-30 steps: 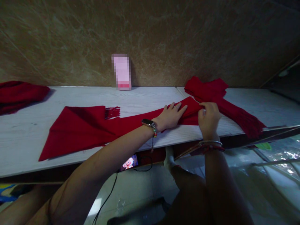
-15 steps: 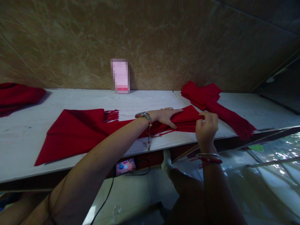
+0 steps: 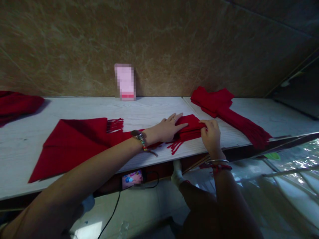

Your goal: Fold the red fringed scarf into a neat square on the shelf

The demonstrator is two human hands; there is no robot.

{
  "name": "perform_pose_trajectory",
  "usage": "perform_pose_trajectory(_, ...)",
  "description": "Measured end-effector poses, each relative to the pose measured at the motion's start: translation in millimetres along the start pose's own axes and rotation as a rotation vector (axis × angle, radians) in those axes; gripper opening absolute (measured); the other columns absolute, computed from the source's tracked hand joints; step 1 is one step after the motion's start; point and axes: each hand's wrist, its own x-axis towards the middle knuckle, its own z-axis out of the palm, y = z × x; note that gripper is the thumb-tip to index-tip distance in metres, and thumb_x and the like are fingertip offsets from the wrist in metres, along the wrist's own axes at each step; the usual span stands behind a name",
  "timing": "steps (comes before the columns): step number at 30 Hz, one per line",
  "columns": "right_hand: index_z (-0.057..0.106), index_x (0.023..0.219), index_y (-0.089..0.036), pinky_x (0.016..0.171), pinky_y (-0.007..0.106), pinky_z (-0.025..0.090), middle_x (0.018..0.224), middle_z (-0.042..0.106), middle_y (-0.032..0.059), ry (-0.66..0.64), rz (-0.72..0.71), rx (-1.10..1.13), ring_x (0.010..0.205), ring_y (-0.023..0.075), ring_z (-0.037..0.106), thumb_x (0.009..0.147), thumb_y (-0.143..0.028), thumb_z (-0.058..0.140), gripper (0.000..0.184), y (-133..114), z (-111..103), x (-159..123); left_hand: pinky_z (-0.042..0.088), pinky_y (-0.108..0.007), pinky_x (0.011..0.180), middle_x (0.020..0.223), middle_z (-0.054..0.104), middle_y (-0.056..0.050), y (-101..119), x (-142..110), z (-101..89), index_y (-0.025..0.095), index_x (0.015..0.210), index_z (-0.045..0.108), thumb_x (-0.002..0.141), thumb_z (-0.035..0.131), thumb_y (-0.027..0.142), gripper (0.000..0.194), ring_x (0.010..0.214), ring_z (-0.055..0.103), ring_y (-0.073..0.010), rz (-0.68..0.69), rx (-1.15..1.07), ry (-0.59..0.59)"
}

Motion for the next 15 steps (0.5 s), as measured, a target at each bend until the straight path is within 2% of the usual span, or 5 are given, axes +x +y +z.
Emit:
perform_pose_trajectory(3, 0.067, 0.092, -0.019, 0.077, 0.038, 0.048, 0.085, 0.053, 0.0069, -0.032, -0.038, -0.023, 0.077, 0.0199, 0.055, 0.074, -0.007, 0.039, 0.035, -5, -5, 7, 0.031, -0.053, 0.104, 0.154, 0.016, -0.012, 7, -3, 0.7, 0.026, 0.140, 0.034, 0.085, 0.039, 0.004, 0.059, 0.140, 0.013, -0.0306, 0.004, 0.025, 0.100)
perform_pose_trajectory(8, 0.069, 0.092, -0.018, 0.080, 0.040, 0.047, 0.086, 0.049, 0.0080, 0.195, -0.044, -0.081, 0.080, 0.0203, 0.053, 0.078, -0.010, 0.039, 0.034, -9, -18, 11, 0.021, -0.053, 0.110, 0.153, 0.023, -0.011, 6, 9, -9.6, 0.024, 0.141, 0.032, 0.089, 0.030, 0.001, 0.057, 0.141, 0.015, -0.0248, -0.007, 0.062, 0.285)
perform_pose_trajectory(10, 0.069, 0.091, -0.018, 0.080, 0.040, 0.047, 0.086, 0.049, 0.0081, 0.183, -0.029, -0.097, 0.079, 0.0202, 0.053, 0.078, -0.010, 0.038, 0.034, -5, -16, 5, 0.019, -0.053, 0.110, 0.153, 0.023, -0.010, 9, 12, -4.5, 0.024, 0.141, 0.032, 0.089, 0.030, 0.001, 0.056, 0.141, 0.015, -0.0246, 0.042, 0.079, 0.243)
perform_pose_trajectory(12, 0.069, 0.090, -0.018, 0.079, 0.040, 0.047, 0.084, 0.048, 0.0074, 0.078, -0.008, -0.100, 0.076, 0.0198, 0.052, 0.077, -0.010, 0.037, 0.035, 0, -12, -2, 0.021, -0.052, 0.110, 0.152, 0.024, -0.010, 14, 13, 6.3, 0.023, 0.141, 0.033, 0.090, 0.031, 0.004, 0.055, 0.141, 0.016, -0.0254, 0.088, 0.081, 0.141)
perform_pose_trajectory(15, 0.068, 0.091, -0.018, 0.077, 0.038, 0.048, 0.084, 0.048, 0.0065, -0.029, 0.022, -0.092, 0.074, 0.0192, 0.051, 0.076, -0.008, 0.036, 0.037, 6, -7, -6, 0.024, -0.049, 0.109, 0.152, 0.025, -0.010, 19, 13, 20.5, 0.021, 0.142, 0.030, 0.088, 0.033, 0.005, 0.057, 0.140, 0.017, -0.0255, 0.063, 0.047, 0.063)
